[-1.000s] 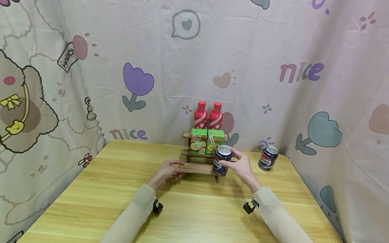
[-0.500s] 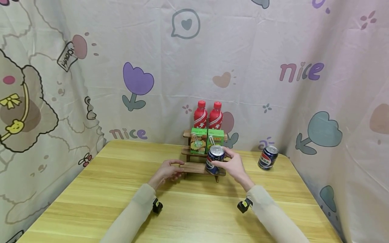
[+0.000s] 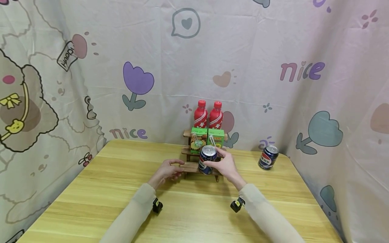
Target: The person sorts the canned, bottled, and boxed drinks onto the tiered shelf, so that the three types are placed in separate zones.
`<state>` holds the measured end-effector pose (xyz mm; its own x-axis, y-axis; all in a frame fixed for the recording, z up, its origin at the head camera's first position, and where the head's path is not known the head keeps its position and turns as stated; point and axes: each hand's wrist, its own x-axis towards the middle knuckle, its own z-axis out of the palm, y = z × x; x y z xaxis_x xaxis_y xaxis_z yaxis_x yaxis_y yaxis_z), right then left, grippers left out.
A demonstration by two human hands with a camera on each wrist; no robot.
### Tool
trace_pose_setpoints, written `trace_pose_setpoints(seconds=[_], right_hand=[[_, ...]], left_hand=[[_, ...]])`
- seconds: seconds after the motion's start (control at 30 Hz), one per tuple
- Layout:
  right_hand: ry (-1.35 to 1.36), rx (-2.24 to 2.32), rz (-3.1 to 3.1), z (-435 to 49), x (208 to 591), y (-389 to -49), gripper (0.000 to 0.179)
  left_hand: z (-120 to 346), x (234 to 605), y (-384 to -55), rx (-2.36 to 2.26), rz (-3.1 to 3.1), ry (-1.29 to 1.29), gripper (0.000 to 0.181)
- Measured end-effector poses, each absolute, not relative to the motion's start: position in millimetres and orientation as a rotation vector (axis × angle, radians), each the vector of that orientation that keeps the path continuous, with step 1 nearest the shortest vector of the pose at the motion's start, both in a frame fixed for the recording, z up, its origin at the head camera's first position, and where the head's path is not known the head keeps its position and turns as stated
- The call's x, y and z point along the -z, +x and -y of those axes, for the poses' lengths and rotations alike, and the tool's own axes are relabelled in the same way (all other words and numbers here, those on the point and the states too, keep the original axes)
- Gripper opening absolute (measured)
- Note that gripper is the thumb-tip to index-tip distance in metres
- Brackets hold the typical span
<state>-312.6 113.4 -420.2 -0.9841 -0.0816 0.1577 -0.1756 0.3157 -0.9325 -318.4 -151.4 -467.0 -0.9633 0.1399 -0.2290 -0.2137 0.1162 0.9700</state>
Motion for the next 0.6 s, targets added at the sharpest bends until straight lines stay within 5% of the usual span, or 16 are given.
trace_pose_setpoints(seconds=[0.6], right_hand=[[0.291,-1.75,2.472,-96.6,422.6,-312.8,0.084]], left_hand=[[150.1,467.3,-318.9,-1.938,-2.132,-0.083,0.036]])
